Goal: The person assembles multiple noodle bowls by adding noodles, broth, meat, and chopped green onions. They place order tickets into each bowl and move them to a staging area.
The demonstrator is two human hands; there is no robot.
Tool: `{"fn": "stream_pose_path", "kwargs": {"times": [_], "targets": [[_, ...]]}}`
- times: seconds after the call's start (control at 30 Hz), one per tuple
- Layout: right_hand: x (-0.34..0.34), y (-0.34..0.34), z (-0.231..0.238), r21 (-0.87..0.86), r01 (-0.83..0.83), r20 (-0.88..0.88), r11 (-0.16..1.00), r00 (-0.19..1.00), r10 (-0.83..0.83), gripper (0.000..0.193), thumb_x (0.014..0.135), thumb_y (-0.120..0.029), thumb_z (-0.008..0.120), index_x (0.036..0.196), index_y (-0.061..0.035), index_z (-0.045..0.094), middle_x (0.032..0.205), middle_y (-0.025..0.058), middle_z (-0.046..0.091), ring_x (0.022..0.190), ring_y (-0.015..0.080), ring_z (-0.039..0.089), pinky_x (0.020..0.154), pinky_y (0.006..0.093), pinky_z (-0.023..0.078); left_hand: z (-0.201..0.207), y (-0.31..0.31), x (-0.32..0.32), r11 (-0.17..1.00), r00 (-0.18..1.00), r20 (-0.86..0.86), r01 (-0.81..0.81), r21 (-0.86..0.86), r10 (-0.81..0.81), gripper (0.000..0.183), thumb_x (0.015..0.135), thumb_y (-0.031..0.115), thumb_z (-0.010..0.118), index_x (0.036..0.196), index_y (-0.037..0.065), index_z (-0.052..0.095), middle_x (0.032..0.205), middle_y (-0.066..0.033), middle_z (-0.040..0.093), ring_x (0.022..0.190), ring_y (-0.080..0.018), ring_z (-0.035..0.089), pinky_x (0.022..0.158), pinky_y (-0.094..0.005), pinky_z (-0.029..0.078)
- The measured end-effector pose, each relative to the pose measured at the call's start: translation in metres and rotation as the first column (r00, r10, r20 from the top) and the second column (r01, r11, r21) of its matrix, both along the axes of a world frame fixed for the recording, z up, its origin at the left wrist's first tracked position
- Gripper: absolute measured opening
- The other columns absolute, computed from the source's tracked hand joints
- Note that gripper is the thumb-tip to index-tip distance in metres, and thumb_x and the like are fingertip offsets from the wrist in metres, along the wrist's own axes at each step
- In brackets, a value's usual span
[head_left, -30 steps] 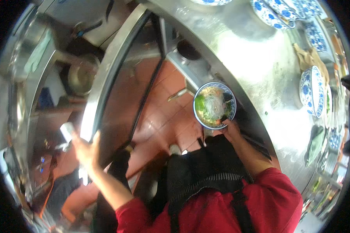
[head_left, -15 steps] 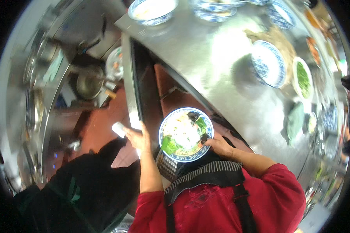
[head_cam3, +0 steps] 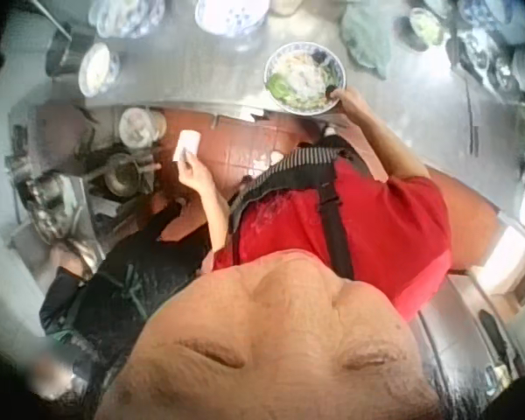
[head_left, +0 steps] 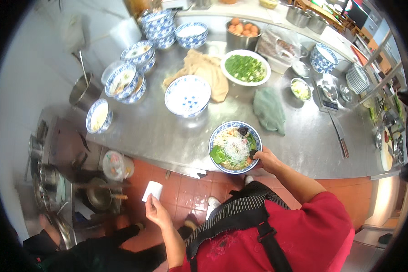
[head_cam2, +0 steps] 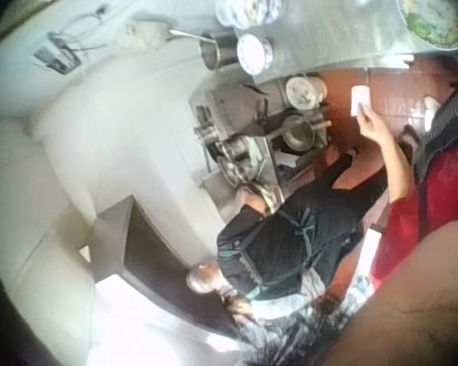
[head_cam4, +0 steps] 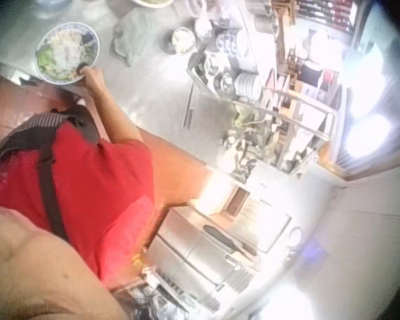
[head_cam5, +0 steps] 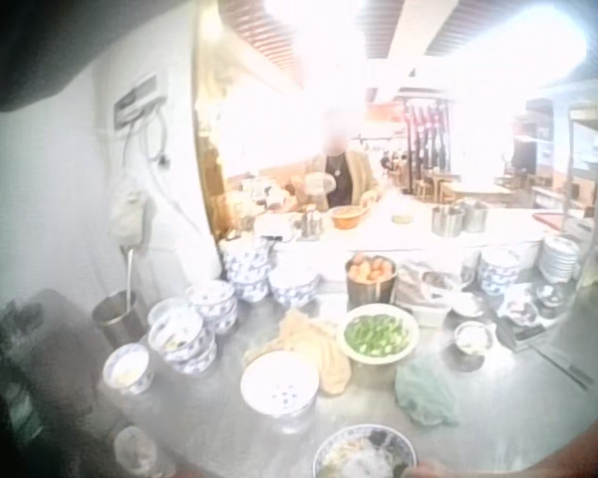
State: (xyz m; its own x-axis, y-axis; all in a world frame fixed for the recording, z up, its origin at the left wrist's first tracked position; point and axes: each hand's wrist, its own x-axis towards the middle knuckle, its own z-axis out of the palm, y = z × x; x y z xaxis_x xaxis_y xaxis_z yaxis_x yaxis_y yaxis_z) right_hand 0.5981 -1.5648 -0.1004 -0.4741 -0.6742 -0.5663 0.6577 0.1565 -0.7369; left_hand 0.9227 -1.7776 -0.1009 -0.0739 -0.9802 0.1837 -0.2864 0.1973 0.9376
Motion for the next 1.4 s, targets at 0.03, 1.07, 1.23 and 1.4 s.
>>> {"fn": "stream_pose_path", "kwargs": {"times": [0.03, 1.07, 1.23, 1.4], "targets": [[-0.021, 0.008, -0.003, -0.029, -0.019, -0.012, 0.999, 1.0, 0.019, 0.052, 0.071, -0.001, 0.042, 0.122, -0.0018, 0.035, 0.098, 0.0153, 0.056, 0.08, 0.0237, 0.06, 0.066, 0.0363, 0.053, 0.013, 0.013, -0.023, 0.999, 0.998, -0.043, 0.042, -0.028, -0.043, 0.02, 0.084, 0.002, 0.05, 0.1, -0.008, 0.056, 0.096, -0.0134, 0.059, 0.087, -0.017, 0.055, 0.081, -0.0295, 0.043], [-0.779, 0.106, -0.025, 0.609, 0.529, -0.646, 0.591, -0.102, 0.757, 0.03, 0.085, -0.032, 0.044, 0.079, -0.0096, 0.062, 0.083, 0.0096, 0.062, 0.084, 0.0257, 0.059, 0.078, 0.0492, 0.037, 0.094, 0.198, -0.479, 0.942, 0.908, 0.275, 0.27, 0.197, -0.317, 0.022, 0.076, -0.007, 0.05, 0.096, -0.004, 0.059, 0.086, -0.0059, 0.057, 0.077, -0.0099, 0.053, 0.066, -0.0217, 0.042], [-0.773, 0.114, -0.003, 0.512, 0.616, -0.599, 0.598, -0.243, 0.763, 0.023, 0.085, -0.02, 0.039, 0.082, -0.0094, 0.06, 0.086, 0.0091, 0.061, 0.087, 0.0258, 0.058, 0.078, 0.0474, 0.038, 0.098, 0.215, -0.465, 0.944, 0.907, 0.267, 0.298, 0.144, -0.327, 0.023, 0.076, -0.008, 0.049, 0.096, -0.003, 0.059, 0.085, -0.0055, 0.057, 0.077, -0.0097, 0.053, 0.067, -0.0212, 0.042], [-0.741, 0.14, 0.06, 0.305, 0.724, -0.735, 0.619, -0.234, 0.636, 0.019, 0.084, -0.019, 0.04, 0.09, -0.0082, 0.053, 0.087, 0.0129, 0.059, 0.083, 0.0304, 0.058, 0.07, 0.0437, 0.043, 0.107, 0.218, -0.442, 0.958, 0.893, 0.348, 0.278, 0.071, -0.285, 0.024, 0.075, -0.008, 0.049, 0.096, -0.002, 0.059, 0.083, -0.0057, 0.058, 0.075, -0.0093, 0.053, 0.064, -0.021, 0.042]]}}
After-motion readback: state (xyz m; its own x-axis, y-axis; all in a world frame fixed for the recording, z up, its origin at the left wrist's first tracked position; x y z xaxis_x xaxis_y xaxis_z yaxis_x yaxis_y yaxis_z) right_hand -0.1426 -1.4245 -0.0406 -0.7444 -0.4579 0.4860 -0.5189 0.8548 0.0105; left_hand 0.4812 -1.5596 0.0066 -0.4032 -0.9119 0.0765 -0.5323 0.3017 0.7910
